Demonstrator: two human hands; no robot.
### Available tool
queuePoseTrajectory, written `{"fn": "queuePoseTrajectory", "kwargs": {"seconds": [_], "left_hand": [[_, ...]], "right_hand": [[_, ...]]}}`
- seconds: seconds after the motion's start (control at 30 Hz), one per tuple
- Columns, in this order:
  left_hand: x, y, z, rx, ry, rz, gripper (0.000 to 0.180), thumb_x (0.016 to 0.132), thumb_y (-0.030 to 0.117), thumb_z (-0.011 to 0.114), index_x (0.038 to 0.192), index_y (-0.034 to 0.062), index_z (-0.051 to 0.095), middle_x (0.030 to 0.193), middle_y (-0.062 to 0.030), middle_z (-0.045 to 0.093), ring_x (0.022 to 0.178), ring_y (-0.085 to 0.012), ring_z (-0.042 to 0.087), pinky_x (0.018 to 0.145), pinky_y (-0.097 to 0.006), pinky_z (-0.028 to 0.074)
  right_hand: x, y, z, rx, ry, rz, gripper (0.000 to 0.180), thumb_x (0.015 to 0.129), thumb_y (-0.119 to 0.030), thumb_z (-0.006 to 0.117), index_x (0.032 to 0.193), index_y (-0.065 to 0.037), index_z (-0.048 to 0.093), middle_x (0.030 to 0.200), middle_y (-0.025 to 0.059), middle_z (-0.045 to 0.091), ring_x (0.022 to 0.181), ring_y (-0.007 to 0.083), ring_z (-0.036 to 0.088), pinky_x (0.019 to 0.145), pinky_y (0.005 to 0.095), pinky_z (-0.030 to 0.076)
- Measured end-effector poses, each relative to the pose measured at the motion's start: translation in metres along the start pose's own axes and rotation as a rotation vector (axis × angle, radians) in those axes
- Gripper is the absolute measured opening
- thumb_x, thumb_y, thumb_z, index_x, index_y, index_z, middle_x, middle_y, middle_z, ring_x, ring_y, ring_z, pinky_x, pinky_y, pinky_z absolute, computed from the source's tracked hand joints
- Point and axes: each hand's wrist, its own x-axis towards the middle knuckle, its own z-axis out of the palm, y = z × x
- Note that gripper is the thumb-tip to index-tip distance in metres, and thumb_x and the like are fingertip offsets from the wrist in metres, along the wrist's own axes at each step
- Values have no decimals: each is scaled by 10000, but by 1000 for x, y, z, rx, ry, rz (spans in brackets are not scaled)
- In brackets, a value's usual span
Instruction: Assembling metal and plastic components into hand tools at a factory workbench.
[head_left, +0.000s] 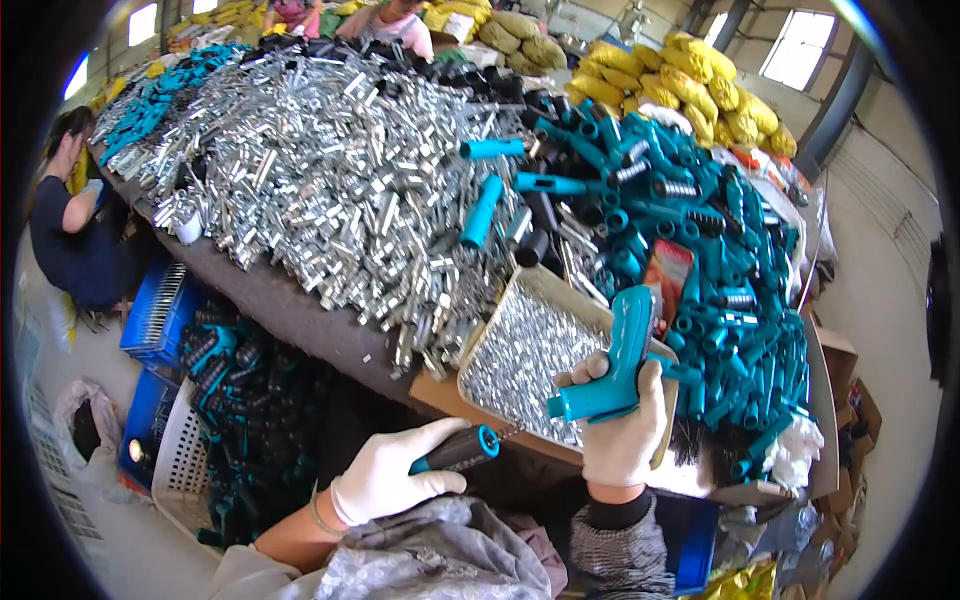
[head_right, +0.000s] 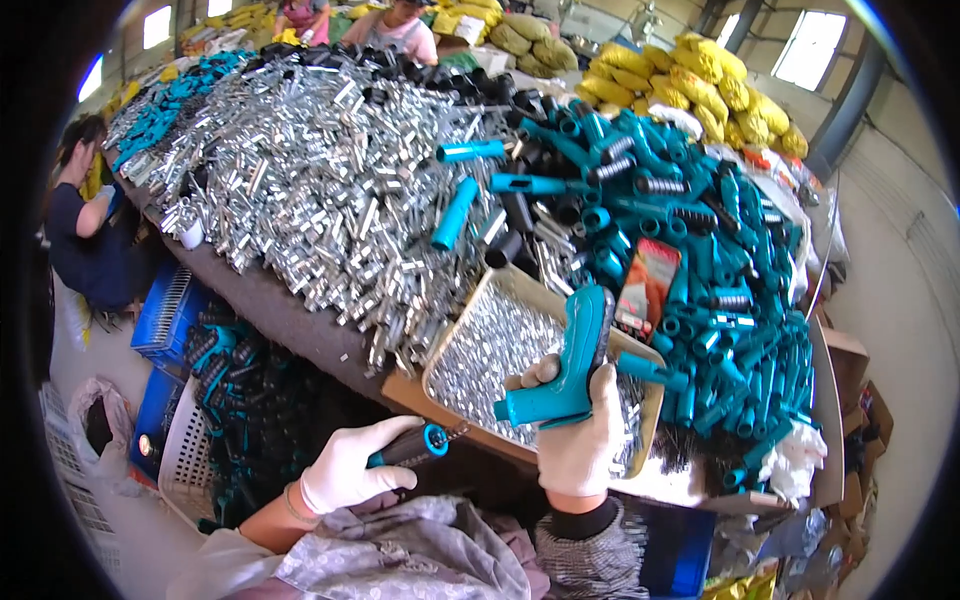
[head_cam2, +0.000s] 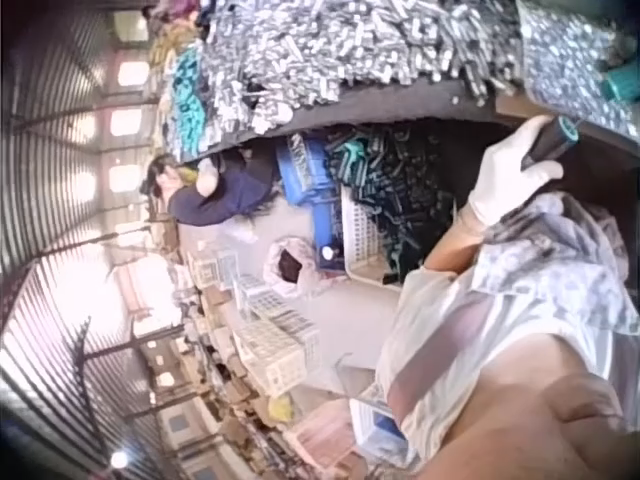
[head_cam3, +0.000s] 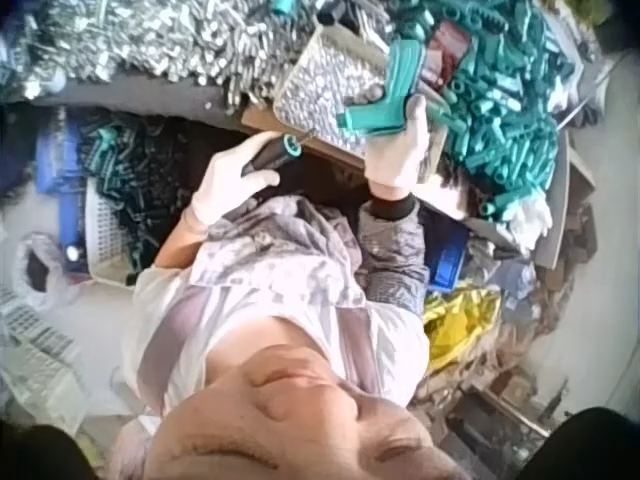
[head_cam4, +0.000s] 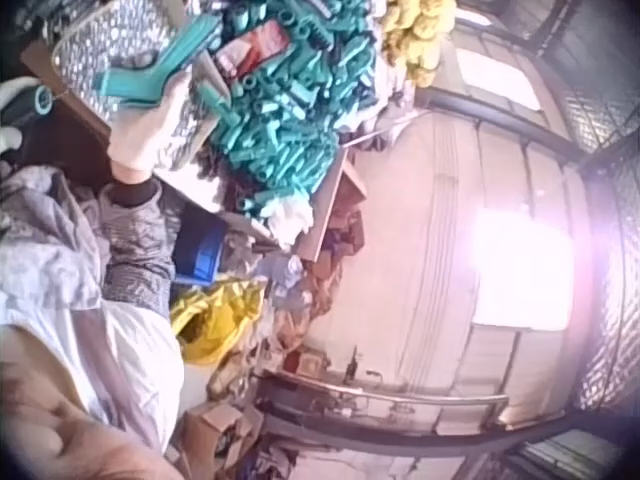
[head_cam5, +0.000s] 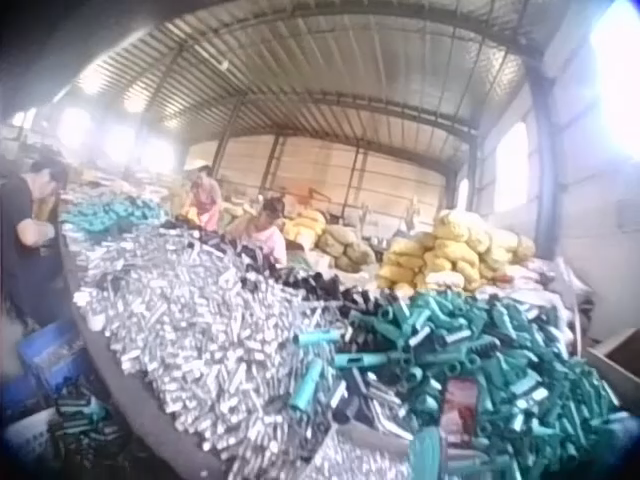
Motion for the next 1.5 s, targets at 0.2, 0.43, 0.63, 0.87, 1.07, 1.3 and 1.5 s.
{"fn": "queuePoseTrajectory", "kwargs": {"seconds": [0.2,0.43,0.63,0.87,1.07,1.3,1.5], "left_hand": [[-6,11,21,103,-68,27,604,787,237,834,1305,46,590,1010,-175,720,887,-299,733,761,-333,573],[-11,24,24,278,-181,121,599,806,339,807,1299,70,601,987,-160,718,835,-324,719,724,-355,570],[-17,13,5,185,-390,13,608,805,370,810,1286,56,611,1022,-162,719,885,-303,719,793,-353,560],[-23,-12,-9,6,-778,-295,549,898,428,718,1308,81,605,898,-84,738,759,-227,710,729,-333,551],[-11,3,-16,-110,-1096,-520,630,914,394,693,1428,84,505,817,-6,638,639,-61,526,572,-233,468],[-17,30,-15,623,-777,118,574,907,528,641,1305,118,586,759,-105,648,559,-243,641,484,-328,510],[-22,29,-17,819,-570,451,537,926,534,593,1286,136,566,698,-62,584,508,-245,624,413,-349,494]], "right_hand": [[-41,1,-12,73,29,39,517,1003,-546,488,1153,-56,558,918,42,575,887,213,571,862,469,500],[-65,8,-30,2,-223,142,576,1017,-544,413,1106,0,581,970,151,601,896,301,609,915,499,499],[-84,-37,-50,-386,-450,683,531,961,-267,584,1405,14,511,1171,173,665,993,216,669,907,353,527],[-108,-22,-36,-1664,-1060,-698,419,823,-158,623,1241,-137,637,785,40,559,673,181,587,656,339,486],[-100,-10,-42,-1519,-1414,-1092,398,874,-191,569,1268,-144,599,852,29,581,765,182,595,721,330,495],[-98,-7,-51,-921,-744,595,590,883,-163,699,1428,-46,507,1023,90,708,764,136,688,734,279,559],[-92,-10,-46,-420,-598,933,598,915,-126,703,1437,43,466,993,83,690,762,110,649,722,257,540]]}}
